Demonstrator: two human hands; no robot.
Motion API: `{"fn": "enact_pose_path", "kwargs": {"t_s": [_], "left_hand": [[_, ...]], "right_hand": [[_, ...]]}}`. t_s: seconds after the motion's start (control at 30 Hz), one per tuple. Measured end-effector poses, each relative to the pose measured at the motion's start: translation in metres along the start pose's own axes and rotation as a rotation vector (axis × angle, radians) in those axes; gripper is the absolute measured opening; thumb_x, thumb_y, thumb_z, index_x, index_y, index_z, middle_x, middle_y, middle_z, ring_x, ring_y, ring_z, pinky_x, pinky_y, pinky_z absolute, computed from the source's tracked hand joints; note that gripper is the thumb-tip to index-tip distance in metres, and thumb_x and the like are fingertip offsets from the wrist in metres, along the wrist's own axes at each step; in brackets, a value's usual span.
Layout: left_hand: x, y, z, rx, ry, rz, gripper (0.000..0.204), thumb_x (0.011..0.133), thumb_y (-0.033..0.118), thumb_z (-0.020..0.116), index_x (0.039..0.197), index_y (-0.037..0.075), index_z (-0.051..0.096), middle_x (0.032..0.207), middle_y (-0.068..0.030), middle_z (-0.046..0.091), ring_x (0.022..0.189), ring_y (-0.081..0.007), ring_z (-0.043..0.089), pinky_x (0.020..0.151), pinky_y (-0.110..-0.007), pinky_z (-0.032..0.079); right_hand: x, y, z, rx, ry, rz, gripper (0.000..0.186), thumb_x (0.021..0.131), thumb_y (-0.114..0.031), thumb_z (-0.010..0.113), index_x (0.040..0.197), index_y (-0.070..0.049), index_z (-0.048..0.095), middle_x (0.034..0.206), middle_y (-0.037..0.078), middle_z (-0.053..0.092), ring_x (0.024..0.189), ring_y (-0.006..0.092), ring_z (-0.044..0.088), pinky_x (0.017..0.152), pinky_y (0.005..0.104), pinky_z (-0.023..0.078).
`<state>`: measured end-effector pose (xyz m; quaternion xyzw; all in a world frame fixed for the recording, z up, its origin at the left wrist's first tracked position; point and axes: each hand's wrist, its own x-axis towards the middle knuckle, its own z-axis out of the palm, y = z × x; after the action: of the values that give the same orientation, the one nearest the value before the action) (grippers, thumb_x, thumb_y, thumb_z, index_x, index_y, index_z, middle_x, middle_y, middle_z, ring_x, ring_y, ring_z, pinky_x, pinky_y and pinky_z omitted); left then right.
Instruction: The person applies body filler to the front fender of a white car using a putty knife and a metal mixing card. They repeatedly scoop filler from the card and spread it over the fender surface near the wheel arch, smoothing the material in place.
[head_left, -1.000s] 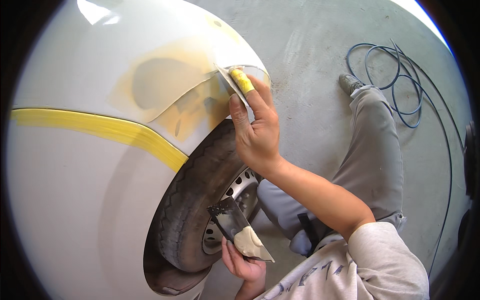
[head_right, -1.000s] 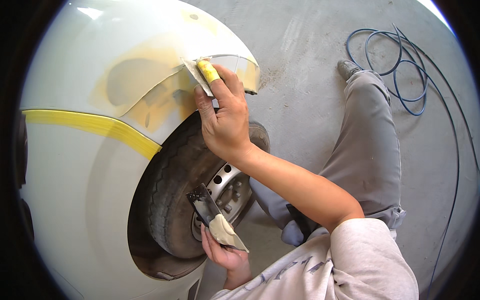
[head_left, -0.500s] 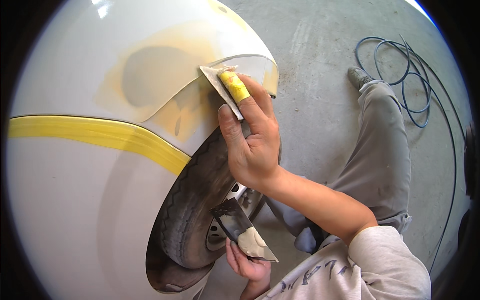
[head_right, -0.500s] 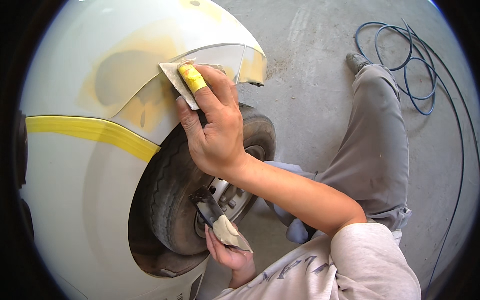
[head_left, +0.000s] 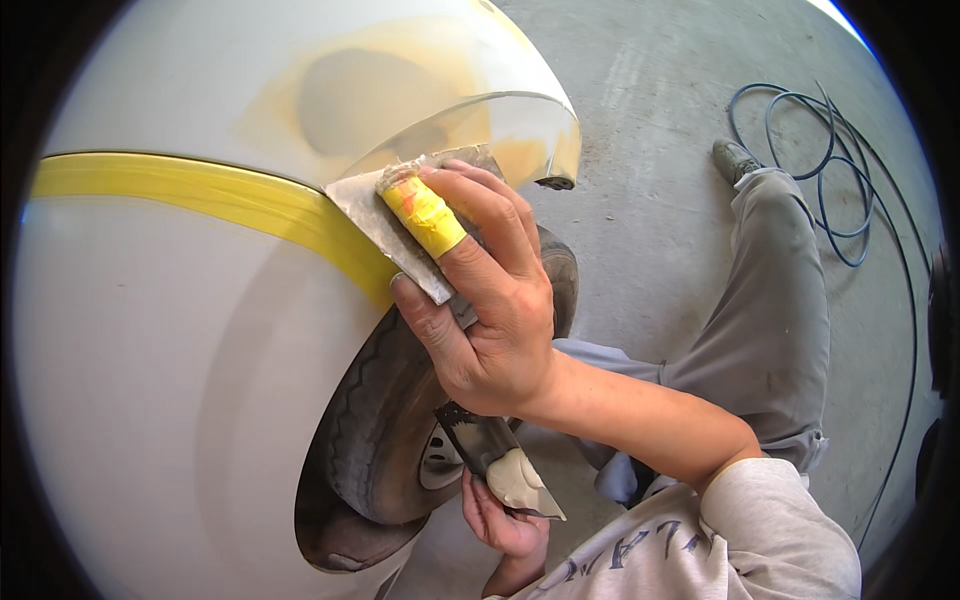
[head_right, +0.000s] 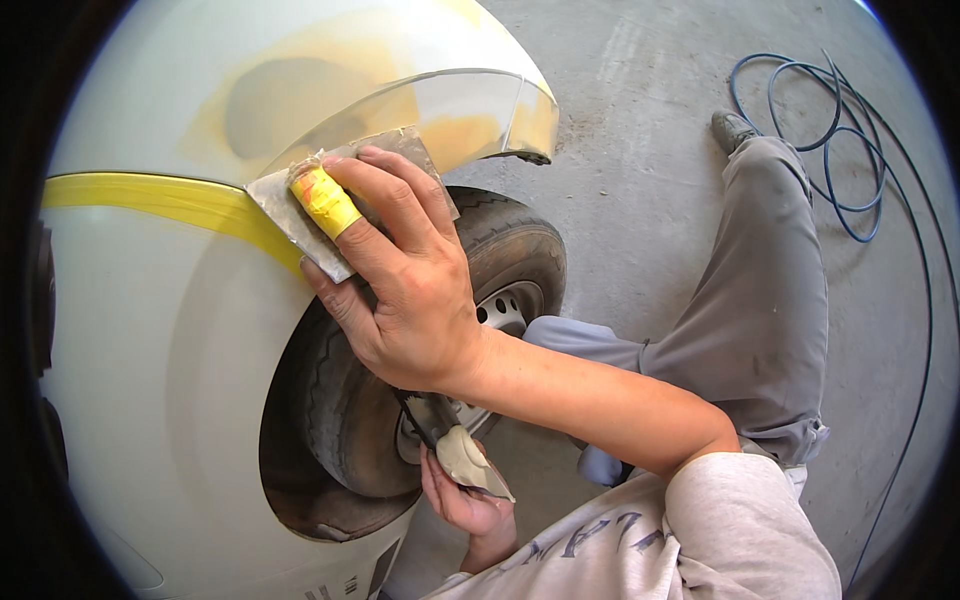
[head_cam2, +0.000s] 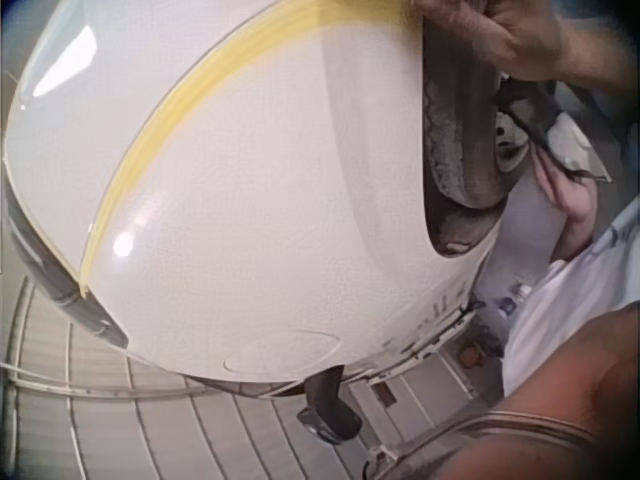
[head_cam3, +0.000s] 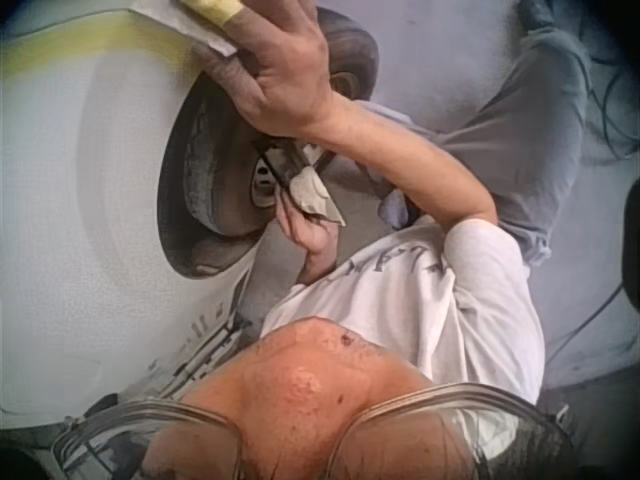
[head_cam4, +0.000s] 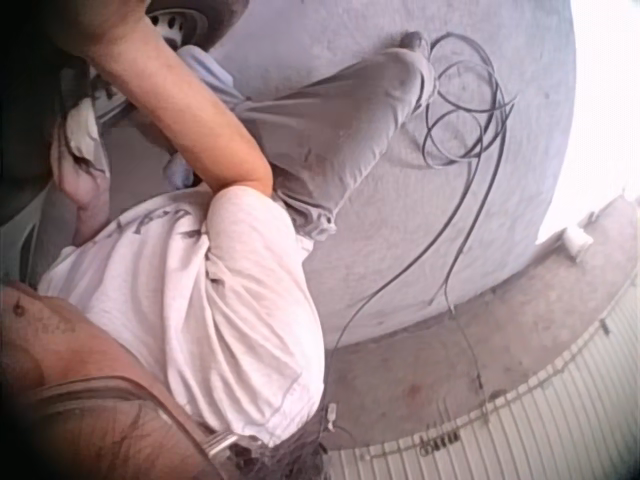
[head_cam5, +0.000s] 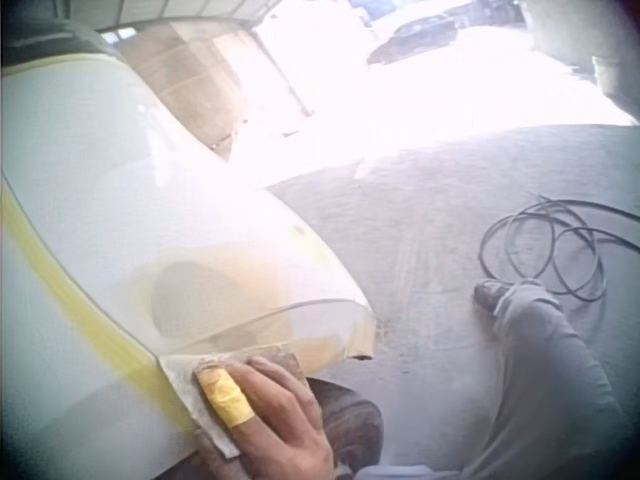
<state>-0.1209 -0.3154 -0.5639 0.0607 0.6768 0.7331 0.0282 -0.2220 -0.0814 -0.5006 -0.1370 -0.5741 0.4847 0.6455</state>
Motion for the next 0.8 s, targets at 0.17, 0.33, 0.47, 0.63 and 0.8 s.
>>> {"fn": "enact_pose_path", "kwargs": {"t_s": [0.17, 0.33, 0.47, 0.63, 0.8], "left_hand": [[-0.003, -0.001, 0.004, 0.09, 0.082, -0.015, 0.059, 0.099, 0.023, 0.044, 0.146, -0.013, 0.046, 0.125, -0.023, 0.067, 0.098, -0.0286, 0.072, 0.086, -0.037, 0.06], [0.015, 0.006, 0.019, -0.239, -0.29, -0.24, 0.055, 0.102, 0.028, 0.044, 0.138, -0.011, 0.054, 0.133, -0.0194, 0.063, 0.111, -0.0261, 0.069, 0.094, -0.034, 0.057], [0.015, 0.008, 0.045, -0.892, -0.147, -0.664, 0.062, 0.106, 0.038, 0.043, 0.149, -0.007, 0.046, 0.145, -0.018, 0.057, 0.128, -0.0274, 0.062, 0.106, -0.037, 0.052], [0.027, 0.002, 0.058, -0.397, -0.273, -0.447, 0.057, 0.103, 0.017, 0.039, 0.154, -0.008, 0.039, 0.147, -0.0212, 0.056, 0.134, -0.0309, 0.059, 0.116, -0.046, 0.047], [0.041, -0.006, 0.042, -0.632, -0.485, -0.294, 0.038, 0.098, 0.011, 0.042, 0.128, -0.007, 0.056, 0.109, -0.0133, 0.071, 0.07, -0.0154, 0.054, 0.07, -0.035, 0.039]], "right_hand": [[0.01, 0.0, -0.024, -0.006, -0.102, -0.051, 0.043, 0.088, -0.01, 0.074, 0.129, 0.001, 0.068, 0.133, 0.017, 0.064, 0.126, 0.0396, 0.058, 0.11, 0.0478, 0.045], [0.015, -0.005, -0.1, -0.091, -0.398, -0.142, 0.047, 0.08, -0.009, 0.075, 0.126, -0.003, 0.069, 0.129, 0.014, 0.067, 0.118, 0.0368, 0.063, 0.101, 0.0449, 0.052], [-0.018, -0.028, -0.147, 0.07, -0.779, -0.248, 0.054, 0.075, -0.01, 0.071, 0.129, -0.01, 0.071, 0.137, 0.011, 0.065, 0.125, 0.0326, 0.063, 0.093, 0.0421, 0.057], [-0.049, -0.007, -0.178, -0.181, -0.818, -0.237, 0.052, 0.073, -0.009, 0.072, 0.124, -0.02, 0.075, 0.143, 0.003, 0.064, 0.131, 0.0263, 0.061, 0.082, 0.0341, 0.056], [-0.025, 0.027, -0.172, -0.359, -0.713, -0.022, 0.05, 0.079, -0.006, 0.074, 0.129, -0.01, 0.072, 0.136, 0.008, 0.064, 0.127, 0.0311, 0.059, 0.101, 0.043, 0.052]]}}
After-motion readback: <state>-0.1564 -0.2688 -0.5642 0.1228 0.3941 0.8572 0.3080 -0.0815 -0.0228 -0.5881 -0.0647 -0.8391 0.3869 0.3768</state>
